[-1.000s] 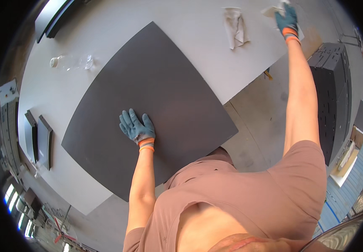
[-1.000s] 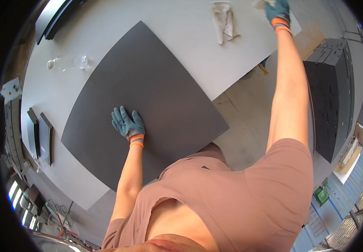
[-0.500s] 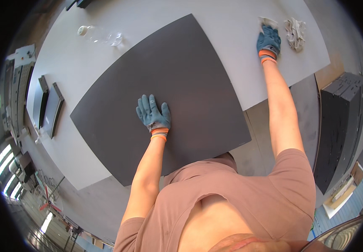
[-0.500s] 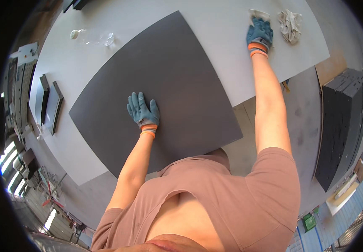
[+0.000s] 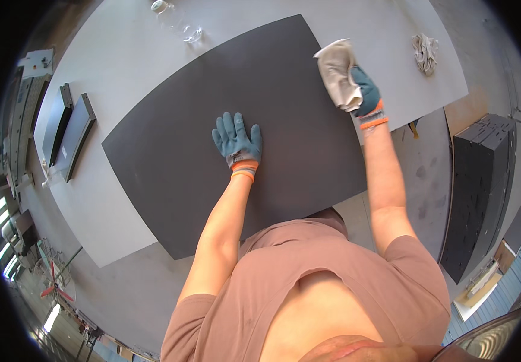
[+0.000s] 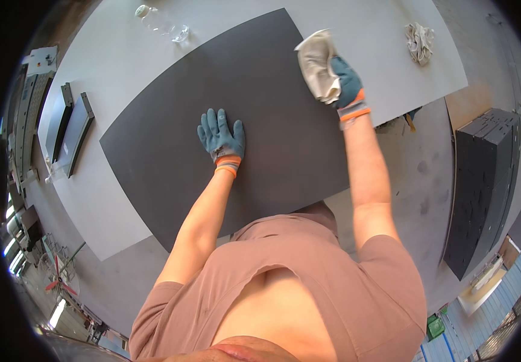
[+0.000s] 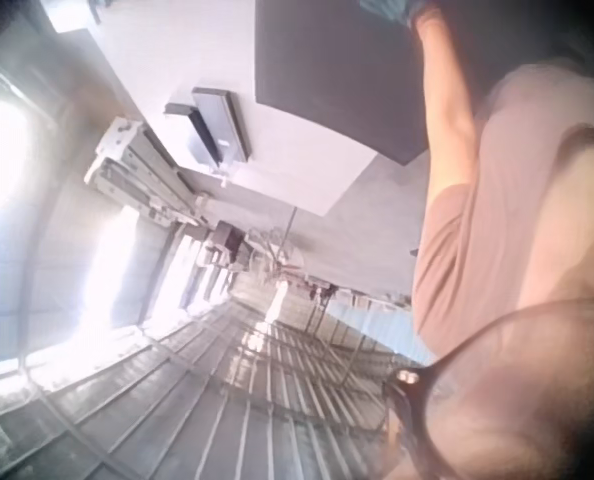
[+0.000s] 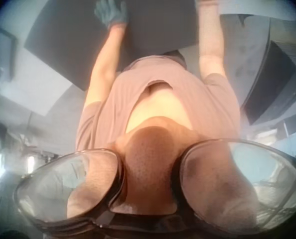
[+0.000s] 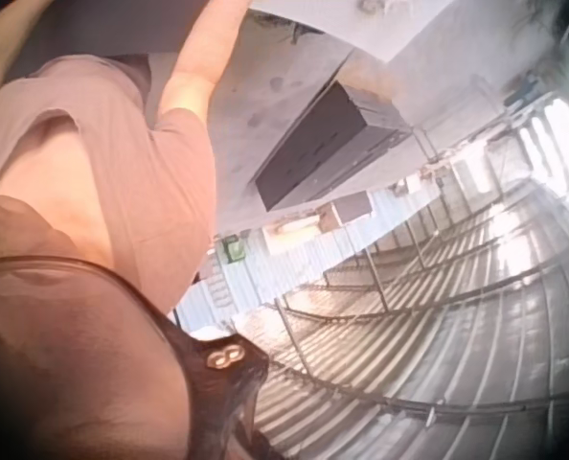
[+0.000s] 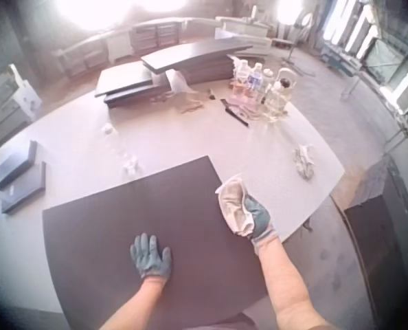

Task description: The person wipes a large dark rectangular panel with a white cloth, repeatedly refilling the cloth with liquid from a clear bottle. They wipe the entire surface area multiple times, flipping the cloth and repositioning the bottle as needed.

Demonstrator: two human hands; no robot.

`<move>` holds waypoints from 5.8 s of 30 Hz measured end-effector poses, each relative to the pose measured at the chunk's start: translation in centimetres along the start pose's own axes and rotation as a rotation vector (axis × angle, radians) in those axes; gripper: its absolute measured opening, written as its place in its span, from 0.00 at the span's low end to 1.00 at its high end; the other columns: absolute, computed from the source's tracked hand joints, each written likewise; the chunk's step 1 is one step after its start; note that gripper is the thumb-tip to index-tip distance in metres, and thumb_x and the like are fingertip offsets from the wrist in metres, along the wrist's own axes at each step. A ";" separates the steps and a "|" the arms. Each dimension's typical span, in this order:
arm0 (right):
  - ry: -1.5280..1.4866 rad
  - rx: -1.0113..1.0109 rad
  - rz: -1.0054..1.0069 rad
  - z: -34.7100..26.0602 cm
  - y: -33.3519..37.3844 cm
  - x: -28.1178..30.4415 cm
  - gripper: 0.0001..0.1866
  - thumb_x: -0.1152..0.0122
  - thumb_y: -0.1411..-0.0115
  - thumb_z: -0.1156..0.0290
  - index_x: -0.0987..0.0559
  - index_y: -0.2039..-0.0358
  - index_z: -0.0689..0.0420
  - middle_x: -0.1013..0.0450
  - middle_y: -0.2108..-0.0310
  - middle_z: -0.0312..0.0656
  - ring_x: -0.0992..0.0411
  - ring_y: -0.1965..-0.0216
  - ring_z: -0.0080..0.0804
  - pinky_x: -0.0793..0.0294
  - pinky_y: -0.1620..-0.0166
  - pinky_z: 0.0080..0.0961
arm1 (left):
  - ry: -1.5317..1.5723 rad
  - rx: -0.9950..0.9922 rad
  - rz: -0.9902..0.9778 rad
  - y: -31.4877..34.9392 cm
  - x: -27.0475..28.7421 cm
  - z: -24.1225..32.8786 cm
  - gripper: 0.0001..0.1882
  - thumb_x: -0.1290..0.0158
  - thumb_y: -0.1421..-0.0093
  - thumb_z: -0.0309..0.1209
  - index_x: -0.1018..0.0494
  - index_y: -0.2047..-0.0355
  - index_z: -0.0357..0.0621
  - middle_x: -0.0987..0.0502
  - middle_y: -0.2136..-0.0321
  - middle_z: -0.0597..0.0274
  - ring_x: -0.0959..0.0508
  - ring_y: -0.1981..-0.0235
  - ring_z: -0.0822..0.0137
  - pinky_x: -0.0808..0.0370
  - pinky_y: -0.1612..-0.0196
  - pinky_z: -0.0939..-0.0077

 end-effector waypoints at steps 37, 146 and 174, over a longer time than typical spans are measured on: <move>-0.029 -0.023 0.276 8.7 8.8 -8.6 0.23 0.44 0.32 0.69 0.27 0.37 0.62 0.25 0.47 0.37 0.27 0.46 0.27 0.28 0.41 0.27 | 0.884 0.192 0.355 -35.7 1.6 -10.0 0.49 0.22 0.55 0.46 0.34 0.41 0.32 0.25 0.51 0.51 0.24 0.49 0.56 0.26 0.43 0.62; 1.938 0.897 0.013 1.8 -2.1 -8.0 0.21 0.38 0.35 0.64 0.20 0.42 0.54 0.28 0.36 0.45 0.31 0.35 0.46 0.29 0.35 0.39 | 0.089 -0.433 0.177 -12.9 -0.1 3.9 0.31 0.38 0.40 0.51 0.23 0.47 0.38 0.25 0.41 0.46 0.28 0.38 0.45 0.35 0.32 0.48; 1.923 0.995 -0.059 2.1 -8.9 -11.5 0.25 0.39 0.38 0.69 0.25 0.39 0.56 0.30 0.37 0.49 0.36 0.33 0.53 0.34 0.32 0.44 | 0.100 -0.448 0.206 -13.0 0.2 3.9 0.30 0.38 0.40 0.49 0.23 0.47 0.39 0.23 0.43 0.47 0.26 0.39 0.45 0.32 0.35 0.49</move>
Point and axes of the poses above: each hand's wrist, its own y-axis away from the middle knuckle, its own x-axis out of the back of the hand, z = x × y, the point moved 10 cm from there along -y, towards the middle knuckle
